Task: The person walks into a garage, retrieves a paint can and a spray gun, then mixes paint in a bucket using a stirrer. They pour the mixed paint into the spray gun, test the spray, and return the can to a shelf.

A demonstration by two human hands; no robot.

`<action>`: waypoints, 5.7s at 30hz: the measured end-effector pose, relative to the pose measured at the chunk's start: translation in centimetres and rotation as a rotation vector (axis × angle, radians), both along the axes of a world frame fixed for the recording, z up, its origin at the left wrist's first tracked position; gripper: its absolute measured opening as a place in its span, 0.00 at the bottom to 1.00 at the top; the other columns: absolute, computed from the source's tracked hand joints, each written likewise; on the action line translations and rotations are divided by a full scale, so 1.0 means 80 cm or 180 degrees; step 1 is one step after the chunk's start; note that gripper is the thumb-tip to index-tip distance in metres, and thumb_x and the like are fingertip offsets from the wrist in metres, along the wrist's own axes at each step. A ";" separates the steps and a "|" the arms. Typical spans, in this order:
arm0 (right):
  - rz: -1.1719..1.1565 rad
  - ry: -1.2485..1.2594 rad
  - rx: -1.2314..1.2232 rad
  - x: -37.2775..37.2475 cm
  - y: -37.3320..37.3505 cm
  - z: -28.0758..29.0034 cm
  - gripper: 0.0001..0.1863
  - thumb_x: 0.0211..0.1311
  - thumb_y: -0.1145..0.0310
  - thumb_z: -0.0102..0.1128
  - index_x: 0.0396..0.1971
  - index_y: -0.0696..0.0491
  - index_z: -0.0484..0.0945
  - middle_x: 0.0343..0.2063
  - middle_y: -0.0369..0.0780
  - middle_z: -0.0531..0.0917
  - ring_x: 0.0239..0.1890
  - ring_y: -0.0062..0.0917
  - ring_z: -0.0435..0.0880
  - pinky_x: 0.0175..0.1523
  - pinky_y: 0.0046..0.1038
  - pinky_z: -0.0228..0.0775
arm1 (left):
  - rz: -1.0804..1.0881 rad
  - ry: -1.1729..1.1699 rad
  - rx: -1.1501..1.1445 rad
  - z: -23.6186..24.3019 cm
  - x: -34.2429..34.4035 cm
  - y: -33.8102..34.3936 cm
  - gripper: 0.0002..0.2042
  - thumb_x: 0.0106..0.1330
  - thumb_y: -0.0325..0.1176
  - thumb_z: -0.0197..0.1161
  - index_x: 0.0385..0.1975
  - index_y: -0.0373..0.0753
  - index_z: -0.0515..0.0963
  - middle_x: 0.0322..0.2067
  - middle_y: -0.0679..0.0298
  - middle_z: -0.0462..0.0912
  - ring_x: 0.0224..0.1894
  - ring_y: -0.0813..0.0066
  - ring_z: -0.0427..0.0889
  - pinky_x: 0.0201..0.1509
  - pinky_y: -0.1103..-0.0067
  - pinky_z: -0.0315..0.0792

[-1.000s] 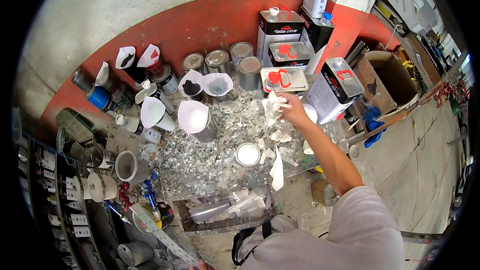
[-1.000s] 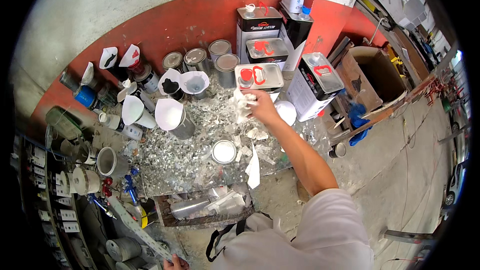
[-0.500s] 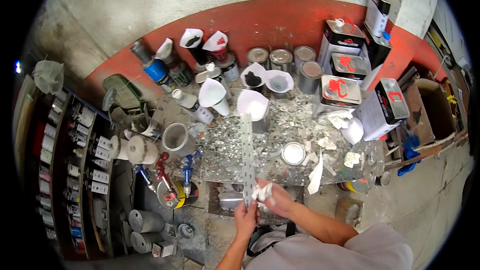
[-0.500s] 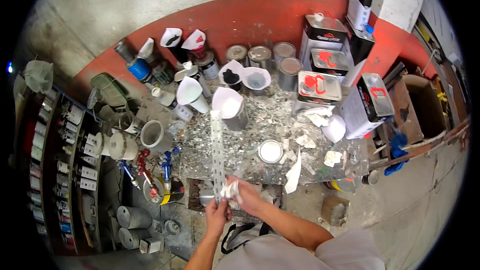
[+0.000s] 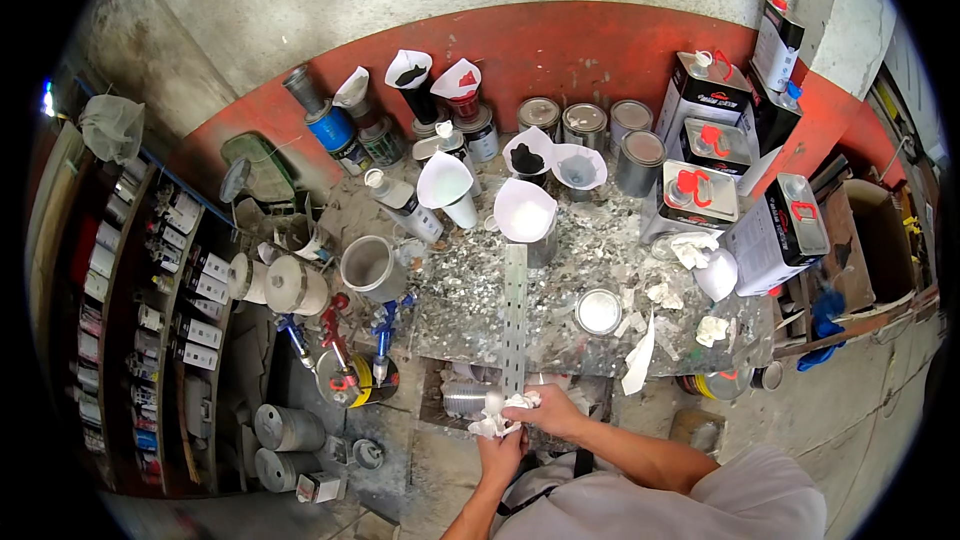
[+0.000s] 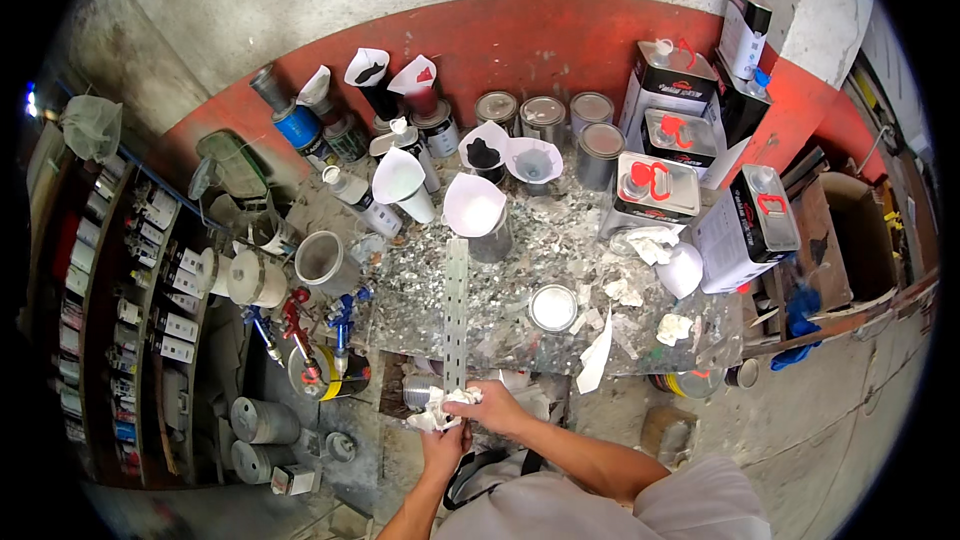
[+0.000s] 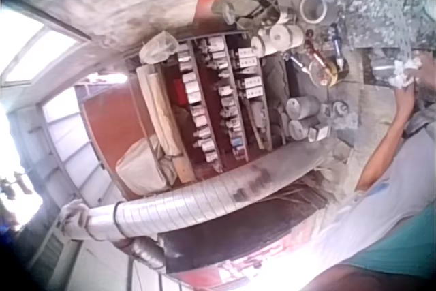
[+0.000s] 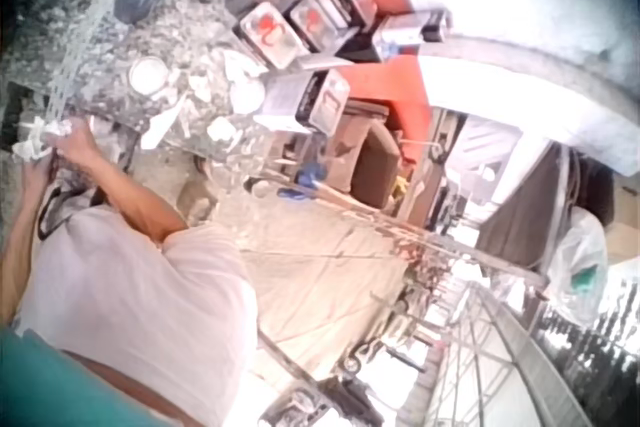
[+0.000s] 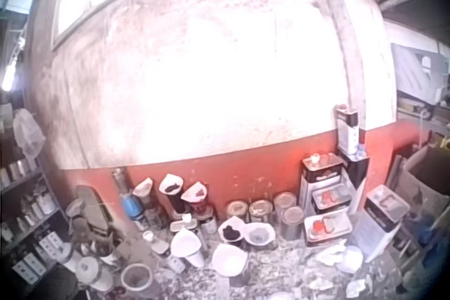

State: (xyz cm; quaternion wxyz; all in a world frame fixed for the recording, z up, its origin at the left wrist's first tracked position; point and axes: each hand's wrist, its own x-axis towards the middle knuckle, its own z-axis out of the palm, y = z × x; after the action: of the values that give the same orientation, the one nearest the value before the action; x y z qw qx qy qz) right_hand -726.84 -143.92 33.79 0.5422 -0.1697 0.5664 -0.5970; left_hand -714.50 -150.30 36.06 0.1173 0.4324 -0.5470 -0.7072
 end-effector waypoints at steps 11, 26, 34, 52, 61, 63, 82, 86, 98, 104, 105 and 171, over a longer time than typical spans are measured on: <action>-0.1189 -0.0887 -0.0218 -0.104 -0.016 0.042 0.27 0.53 0.80 0.68 0.54 0.67 0.71 0.38 0.43 0.83 0.38 0.25 0.83 0.43 0.26 0.76 | -0.0171 0.0097 0.0008 0.000 0.036 0.011 0.09 0.70 0.32 0.58 0.29 0.37 0.71 0.16 0.70 0.71 0.14 0.84 0.65 0.16 0.84 0.56; -0.0647 -0.0585 -0.0203 -0.077 -0.009 0.024 0.16 0.54 0.70 0.73 0.42 0.57 0.81 0.37 0.36 0.85 0.37 0.19 0.82 0.42 0.23 0.74 | -0.0499 -0.0228 -0.0450 0.005 0.026 0.007 0.13 0.69 0.35 0.60 0.25 0.34 0.73 0.14 0.70 0.73 0.17 0.85 0.69 0.20 0.81 0.63; -0.1368 -0.0429 -0.0204 -0.162 -0.013 0.039 0.15 0.59 0.67 0.69 0.42 0.60 0.80 0.37 0.39 0.85 0.35 0.19 0.82 0.41 0.25 0.75 | -0.0907 -0.0535 -0.0878 -0.008 0.068 0.013 0.14 0.68 0.38 0.61 0.24 0.36 0.74 0.12 0.70 0.74 0.17 0.84 0.70 0.21 0.80 0.64; -0.0851 0.0082 0.0678 -0.060 0.021 0.021 0.15 0.61 0.64 0.67 0.43 0.59 0.81 0.38 0.39 0.85 0.38 0.20 0.83 0.40 0.24 0.77 | 0.0341 -0.0278 -0.1239 0.007 0.001 -0.018 0.13 0.68 0.35 0.60 0.44 0.31 0.77 0.35 0.56 0.79 0.37 0.70 0.77 0.41 0.75 0.70; -0.1358 -0.0525 0.0151 0.004 0.004 -0.010 0.16 0.61 0.61 0.67 0.38 0.61 0.83 0.32 0.36 0.85 0.32 0.14 0.79 0.35 0.23 0.71 | -0.0898 -0.0801 -0.3369 0.021 -0.017 0.021 0.18 0.64 0.36 0.62 0.47 0.29 0.73 0.33 0.49 0.73 0.35 0.46 0.74 0.35 0.62 0.68; -0.1736 -0.0633 -0.0018 -0.002 -0.002 -0.001 0.14 0.62 0.63 0.66 0.38 0.60 0.83 0.34 0.36 0.85 0.33 0.14 0.79 0.36 0.22 0.71 | -0.0768 -0.0633 -0.3286 0.033 -0.021 0.022 0.17 0.63 0.33 0.62 0.46 0.28 0.73 0.34 0.47 0.73 0.34 0.44 0.74 0.35 0.62 0.68; -0.2507 -0.0880 -0.0456 -0.168 0.033 0.028 0.24 0.73 0.63 0.49 0.53 0.72 0.64 0.47 0.57 0.79 0.49 0.42 0.83 0.57 0.39 0.77 | -0.0908 -0.0629 -0.3109 0.055 0.034 0.019 0.18 0.59 0.35 0.68 0.47 0.36 0.78 0.27 0.57 0.74 0.25 0.58 0.76 0.26 0.71 0.68; -0.2467 -0.0836 -0.0234 -0.172 0.035 0.023 0.19 0.70 0.67 0.54 0.51 0.67 0.71 0.39 0.49 0.84 0.43 0.36 0.85 0.51 0.34 0.78 | -0.0933 -0.0746 -0.3014 0.050 0.038 0.017 0.18 0.58 0.35 0.68 0.47 0.36 0.78 0.28 0.57 0.74 0.26 0.59 0.76 0.27 0.71 0.68; -0.0662 0.2659 0.1049 -0.228 0.059 0.011 0.16 0.62 0.59 0.64 0.32 0.60 0.82 0.18 0.39 0.82 0.21 0.21 0.78 0.32 0.26 0.70 | -0.1050 -0.0619 -0.2843 0.045 0.048 -0.016 0.17 0.58 0.36 0.68 0.46 0.37 0.79 0.27 0.58 0.75 0.26 0.60 0.76 0.28 0.71 0.70; -0.1726 0.3156 0.1350 -0.290 0.078 0.003 0.18 0.60 0.65 0.65 0.46 0.59 0.78 0.31 0.41 0.85 0.33 0.31 0.83 0.43 0.32 0.74 | -0.0813 -0.0855 -0.2687 0.028 0.076 -0.013 0.18 0.58 0.37 0.68 0.47 0.37 0.79 0.26 0.58 0.75 0.25 0.62 0.76 0.27 0.71 0.70; -0.1994 0.3439 0.1267 -0.297 0.085 -0.003 0.20 0.59 0.66 0.65 0.49 0.59 0.77 0.36 0.42 0.84 0.38 0.32 0.82 0.46 0.32 0.72 | -0.0768 -0.0921 -0.2613 0.028 0.082 -0.014 0.18 0.58 0.37 0.68 0.47 0.37 0.79 0.26 0.58 0.75 0.25 0.62 0.76 0.27 0.71 0.70; 0.0931 0.0089 0.0311 0.466 -1.005 0.031 0.05 0.66 0.72 0.57 0.33 0.57 0.74 0.20 0.39 0.81 0.15 0.21 0.77 0.20 0.22 0.71 | 0.1984 -0.0827 -0.1464 -0.015 0.618 -0.844 0.11 0.66 0.38 0.62 0.38 0.36 0.81 0.25 0.57 0.84 0.26 0.66 0.85 0.31 0.73 0.76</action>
State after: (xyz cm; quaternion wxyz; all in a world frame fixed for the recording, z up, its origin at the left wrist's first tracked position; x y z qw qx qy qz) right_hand -689.59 -224.31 36.27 0.6231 -0.2320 0.5714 -0.4810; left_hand -665.07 -217.85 34.86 0.3496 0.6257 -0.5438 -0.4365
